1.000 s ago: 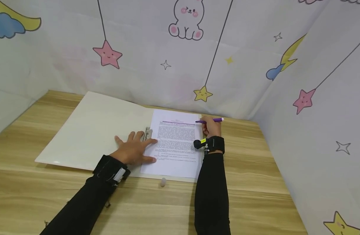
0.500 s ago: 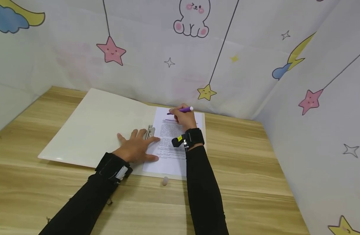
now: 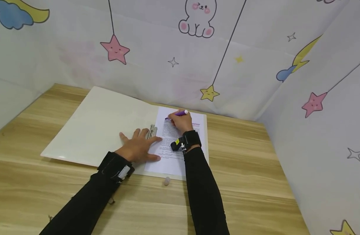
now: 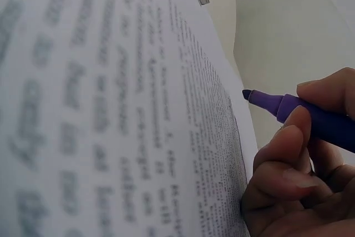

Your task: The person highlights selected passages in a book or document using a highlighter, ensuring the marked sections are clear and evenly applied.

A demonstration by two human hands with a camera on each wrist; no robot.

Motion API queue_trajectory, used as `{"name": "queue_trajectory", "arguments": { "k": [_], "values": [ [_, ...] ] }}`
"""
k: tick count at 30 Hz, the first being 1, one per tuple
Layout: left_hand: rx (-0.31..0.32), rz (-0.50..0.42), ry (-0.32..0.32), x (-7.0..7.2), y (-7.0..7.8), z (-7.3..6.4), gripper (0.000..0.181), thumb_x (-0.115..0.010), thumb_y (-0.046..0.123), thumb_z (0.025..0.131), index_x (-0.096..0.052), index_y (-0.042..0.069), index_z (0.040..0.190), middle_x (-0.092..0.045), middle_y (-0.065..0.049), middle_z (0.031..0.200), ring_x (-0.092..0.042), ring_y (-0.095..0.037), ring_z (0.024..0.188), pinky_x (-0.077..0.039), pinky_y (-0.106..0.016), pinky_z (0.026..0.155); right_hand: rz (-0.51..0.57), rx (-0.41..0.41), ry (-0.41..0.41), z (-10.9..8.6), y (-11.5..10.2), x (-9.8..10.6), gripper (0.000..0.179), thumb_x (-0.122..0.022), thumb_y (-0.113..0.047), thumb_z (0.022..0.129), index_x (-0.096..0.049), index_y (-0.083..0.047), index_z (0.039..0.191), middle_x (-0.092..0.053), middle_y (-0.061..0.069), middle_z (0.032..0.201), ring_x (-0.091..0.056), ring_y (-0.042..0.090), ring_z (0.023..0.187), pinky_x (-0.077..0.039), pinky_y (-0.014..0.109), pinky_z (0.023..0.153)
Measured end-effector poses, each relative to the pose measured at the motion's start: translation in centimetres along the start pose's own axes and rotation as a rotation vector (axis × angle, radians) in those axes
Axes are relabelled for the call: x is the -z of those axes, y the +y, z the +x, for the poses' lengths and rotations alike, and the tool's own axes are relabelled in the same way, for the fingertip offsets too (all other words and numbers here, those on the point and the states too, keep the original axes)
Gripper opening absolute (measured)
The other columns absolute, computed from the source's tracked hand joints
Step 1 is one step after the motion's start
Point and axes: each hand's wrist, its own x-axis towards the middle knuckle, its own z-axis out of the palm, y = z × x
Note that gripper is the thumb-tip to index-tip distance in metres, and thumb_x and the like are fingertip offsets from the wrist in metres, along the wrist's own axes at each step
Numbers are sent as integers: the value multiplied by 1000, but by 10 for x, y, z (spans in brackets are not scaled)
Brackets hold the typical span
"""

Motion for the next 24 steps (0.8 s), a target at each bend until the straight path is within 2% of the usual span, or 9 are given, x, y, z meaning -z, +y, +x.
{"name": "queue_trajectory", "arguments": {
  "k": [8,15,24],
  "values": [
    [1,6,-6,-3,-1,3,77,-70,66,82,-46,40,150,-30,-19,154,-22,-47,140,-7,-89,92,-45,-2,1,0,4,0,16,-80,-12,83,-65,-6,86,-67,8,77,-59,17,63,-45,25,55],
    [3,7,-8,-2,-1,2,78,-71,66,82,-46,39,150,-31,-20,153,-23,-47,139,-8,-89,92,-96,16,3,1,5,-1,14,-80,-11,84,-68,-6,85,-65,7,74,-57,14,60,-43,23,52],
    [0,-6,-14,-1,0,2,77,-71,65,83,-46,38,151,-30,-20,154,-21,-48,141,-7,-89,93,-171,42,29,-3,3,-2,14,-81,-14,84,-69,-7,84,-66,7,75,-58,15,62,-46,25,57]
  ]
}}
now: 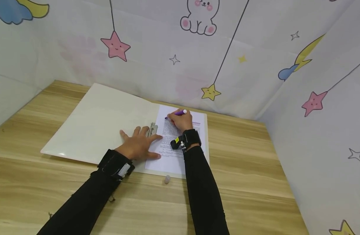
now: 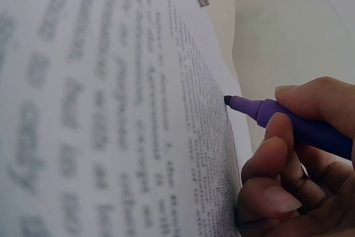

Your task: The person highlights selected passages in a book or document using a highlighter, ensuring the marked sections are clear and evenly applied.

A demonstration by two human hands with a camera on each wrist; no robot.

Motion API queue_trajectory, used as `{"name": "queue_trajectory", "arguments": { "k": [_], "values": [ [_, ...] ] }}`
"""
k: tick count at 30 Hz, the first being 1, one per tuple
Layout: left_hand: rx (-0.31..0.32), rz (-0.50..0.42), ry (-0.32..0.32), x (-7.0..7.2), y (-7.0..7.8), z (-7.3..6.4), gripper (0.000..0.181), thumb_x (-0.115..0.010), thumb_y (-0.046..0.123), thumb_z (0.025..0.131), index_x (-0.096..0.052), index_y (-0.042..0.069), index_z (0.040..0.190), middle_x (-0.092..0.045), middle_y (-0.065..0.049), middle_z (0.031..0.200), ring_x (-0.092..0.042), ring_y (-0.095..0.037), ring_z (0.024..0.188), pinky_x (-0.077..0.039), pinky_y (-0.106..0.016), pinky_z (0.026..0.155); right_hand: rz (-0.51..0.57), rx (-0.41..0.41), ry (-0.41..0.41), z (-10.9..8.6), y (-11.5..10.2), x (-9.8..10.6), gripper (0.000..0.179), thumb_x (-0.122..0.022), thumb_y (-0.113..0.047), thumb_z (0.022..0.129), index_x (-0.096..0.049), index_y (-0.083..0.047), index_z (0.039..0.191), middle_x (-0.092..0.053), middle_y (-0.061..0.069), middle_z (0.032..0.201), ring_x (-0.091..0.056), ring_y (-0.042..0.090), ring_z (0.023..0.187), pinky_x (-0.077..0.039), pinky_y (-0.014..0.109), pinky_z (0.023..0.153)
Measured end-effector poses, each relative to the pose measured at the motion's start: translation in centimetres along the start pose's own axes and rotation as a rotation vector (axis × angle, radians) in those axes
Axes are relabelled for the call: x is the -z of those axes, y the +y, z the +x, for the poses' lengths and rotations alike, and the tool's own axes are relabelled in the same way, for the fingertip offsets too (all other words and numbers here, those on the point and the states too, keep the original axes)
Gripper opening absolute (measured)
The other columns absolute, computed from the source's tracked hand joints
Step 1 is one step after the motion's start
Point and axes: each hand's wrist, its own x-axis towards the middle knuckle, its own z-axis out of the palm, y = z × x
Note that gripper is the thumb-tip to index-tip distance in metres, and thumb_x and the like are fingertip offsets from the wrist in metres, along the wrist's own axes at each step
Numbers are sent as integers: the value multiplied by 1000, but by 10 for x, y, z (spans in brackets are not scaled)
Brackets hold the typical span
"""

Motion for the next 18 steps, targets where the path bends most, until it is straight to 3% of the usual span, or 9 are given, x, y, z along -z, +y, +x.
{"name": "queue_trajectory", "arguments": {
  "k": [18],
  "values": [
    [12,3,-17,2,1,3,78,-71,65,82,-46,38,151,-31,-20,153,-20,-48,141,-7,-88,93,5,10,11,3,0,1,15,-81,-12,83,-68,-6,82,-67,8,75,-59,15,62,-49,25,57]
  ]
}}
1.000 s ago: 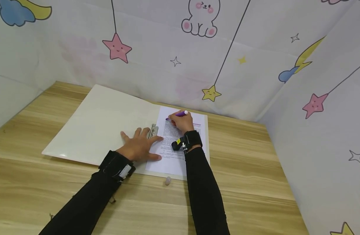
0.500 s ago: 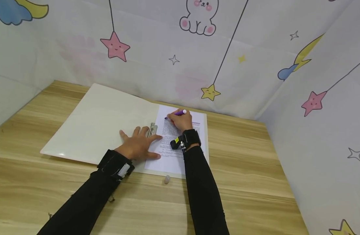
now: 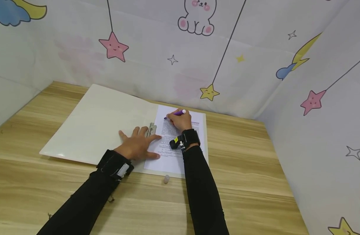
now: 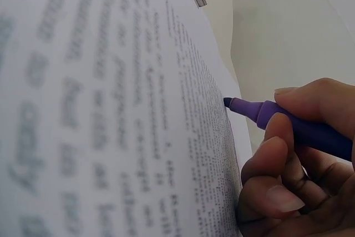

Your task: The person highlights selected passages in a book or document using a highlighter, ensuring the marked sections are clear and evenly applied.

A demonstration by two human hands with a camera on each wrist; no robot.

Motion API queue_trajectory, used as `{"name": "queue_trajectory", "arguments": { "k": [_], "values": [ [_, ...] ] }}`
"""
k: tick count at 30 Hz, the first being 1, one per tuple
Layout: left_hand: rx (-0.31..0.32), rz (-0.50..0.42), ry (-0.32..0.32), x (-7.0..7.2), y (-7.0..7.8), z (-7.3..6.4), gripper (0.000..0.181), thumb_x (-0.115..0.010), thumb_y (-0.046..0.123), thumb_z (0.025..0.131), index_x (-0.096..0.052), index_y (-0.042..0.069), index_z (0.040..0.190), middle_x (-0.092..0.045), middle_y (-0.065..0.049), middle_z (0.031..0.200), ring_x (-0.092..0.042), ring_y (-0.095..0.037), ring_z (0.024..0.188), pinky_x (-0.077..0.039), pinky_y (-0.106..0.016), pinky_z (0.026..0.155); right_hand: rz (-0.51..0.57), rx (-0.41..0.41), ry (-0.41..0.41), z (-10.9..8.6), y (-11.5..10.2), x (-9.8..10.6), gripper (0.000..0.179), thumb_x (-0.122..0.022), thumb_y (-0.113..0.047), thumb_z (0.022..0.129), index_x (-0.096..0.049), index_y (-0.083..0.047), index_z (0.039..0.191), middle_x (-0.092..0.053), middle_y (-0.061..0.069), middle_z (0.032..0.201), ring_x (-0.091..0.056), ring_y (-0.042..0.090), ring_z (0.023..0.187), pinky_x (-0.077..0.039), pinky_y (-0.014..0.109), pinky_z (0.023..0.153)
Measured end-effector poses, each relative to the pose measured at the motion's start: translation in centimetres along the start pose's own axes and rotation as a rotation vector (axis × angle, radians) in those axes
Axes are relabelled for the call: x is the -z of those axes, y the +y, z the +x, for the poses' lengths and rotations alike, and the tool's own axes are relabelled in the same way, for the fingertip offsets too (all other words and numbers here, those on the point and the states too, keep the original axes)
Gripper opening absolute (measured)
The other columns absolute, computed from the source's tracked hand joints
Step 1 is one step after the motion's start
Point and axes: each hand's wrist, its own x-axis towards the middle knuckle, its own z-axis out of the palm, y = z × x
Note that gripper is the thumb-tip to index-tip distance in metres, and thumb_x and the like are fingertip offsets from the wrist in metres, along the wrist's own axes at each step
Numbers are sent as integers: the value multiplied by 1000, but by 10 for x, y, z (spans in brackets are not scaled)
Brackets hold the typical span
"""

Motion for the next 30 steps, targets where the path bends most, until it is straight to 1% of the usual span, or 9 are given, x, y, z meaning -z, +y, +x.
{"name": "queue_trajectory", "arguments": {
  "k": [11,21,30],
  "values": [
    [-3,6,16,-2,-1,1,78,-72,66,81,-47,38,150,-34,-19,151,-24,-47,139,-8,-88,93,14,-1,5,-1,-1,2,15,-81,-10,82,-68,-4,81,-68,10,77,-61,16,63,-51,25,58],
    [-1,11,13,-2,-1,2,79,-72,66,81,-47,39,150,-33,-19,152,-24,-47,139,-8,-89,93,-20,-10,27,-2,-1,4,15,-80,-12,83,-67,-5,83,-69,10,80,-62,17,65,-54,28,61],
    [-2,13,20,-2,0,2,79,-73,66,80,-47,38,150,-33,-20,152,-22,-48,140,-8,-89,92,-37,6,49,-3,0,6,15,-80,-12,83,-67,-6,82,-68,10,79,-61,19,66,-50,27,59]
  ]
}}
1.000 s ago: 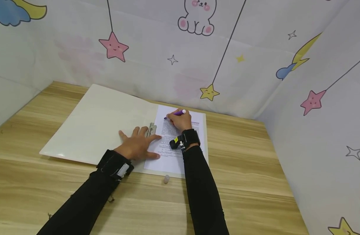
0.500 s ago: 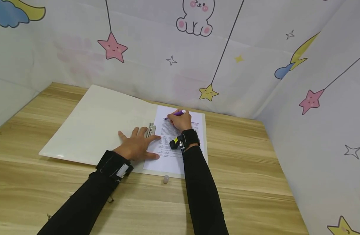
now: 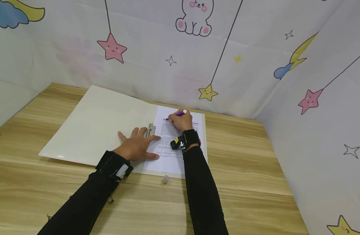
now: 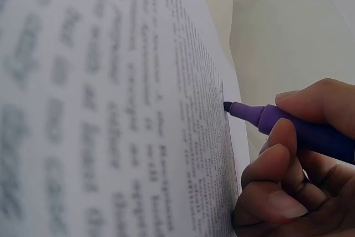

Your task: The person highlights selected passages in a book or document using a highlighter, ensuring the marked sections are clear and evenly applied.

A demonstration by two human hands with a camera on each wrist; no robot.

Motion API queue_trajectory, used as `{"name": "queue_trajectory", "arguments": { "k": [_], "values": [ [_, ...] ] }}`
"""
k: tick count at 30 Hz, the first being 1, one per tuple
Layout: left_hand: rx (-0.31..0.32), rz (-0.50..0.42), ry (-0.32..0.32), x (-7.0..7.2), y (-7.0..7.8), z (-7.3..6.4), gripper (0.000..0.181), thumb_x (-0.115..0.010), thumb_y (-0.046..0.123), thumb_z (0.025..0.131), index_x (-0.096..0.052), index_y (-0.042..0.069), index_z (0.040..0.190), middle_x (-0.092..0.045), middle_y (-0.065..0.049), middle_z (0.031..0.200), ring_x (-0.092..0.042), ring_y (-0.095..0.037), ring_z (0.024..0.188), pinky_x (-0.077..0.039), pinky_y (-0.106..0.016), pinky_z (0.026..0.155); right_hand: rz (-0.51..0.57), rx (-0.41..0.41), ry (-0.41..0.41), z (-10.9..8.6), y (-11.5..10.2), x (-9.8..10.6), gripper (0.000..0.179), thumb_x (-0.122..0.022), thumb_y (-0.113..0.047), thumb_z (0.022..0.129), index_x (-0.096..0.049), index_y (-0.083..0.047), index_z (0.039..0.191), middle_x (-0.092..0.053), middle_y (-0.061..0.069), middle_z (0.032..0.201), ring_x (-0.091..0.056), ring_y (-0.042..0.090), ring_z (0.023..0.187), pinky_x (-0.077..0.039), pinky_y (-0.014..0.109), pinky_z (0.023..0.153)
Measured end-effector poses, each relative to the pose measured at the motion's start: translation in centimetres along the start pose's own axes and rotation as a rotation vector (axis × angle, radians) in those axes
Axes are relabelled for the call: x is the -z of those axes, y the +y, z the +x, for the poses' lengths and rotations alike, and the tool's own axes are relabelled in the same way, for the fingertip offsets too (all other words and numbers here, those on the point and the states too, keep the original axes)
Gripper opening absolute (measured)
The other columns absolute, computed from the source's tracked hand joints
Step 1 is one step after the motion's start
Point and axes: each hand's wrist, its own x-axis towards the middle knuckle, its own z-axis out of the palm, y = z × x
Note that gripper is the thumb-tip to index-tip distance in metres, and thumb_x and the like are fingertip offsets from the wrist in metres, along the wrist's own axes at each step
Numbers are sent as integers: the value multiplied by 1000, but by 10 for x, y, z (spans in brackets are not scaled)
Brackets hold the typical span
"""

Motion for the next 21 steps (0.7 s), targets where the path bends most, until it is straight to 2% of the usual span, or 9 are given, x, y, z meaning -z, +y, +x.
{"name": "queue_trajectory", "arguments": {
  "k": [13,21],
  "values": [
    [-8,-2,11,2,0,-1,78,-73,65,81,-48,37,149,-34,-21,152,-23,-49,141,-10,-88,93,-33,10,23,-1,0,4,14,-79,-12,82,-67,-7,80,-67,8,73,-61,21,66,-46,29,57],
    [-1,-6,1,3,1,-2,79,-73,65,81,-48,38,150,-34,-21,152,-23,-48,141,-9,-88,93,-44,11,34,0,-1,6,14,-79,-13,81,-66,-7,79,-66,8,72,-59,18,63,-45,29,57]
  ]
}}
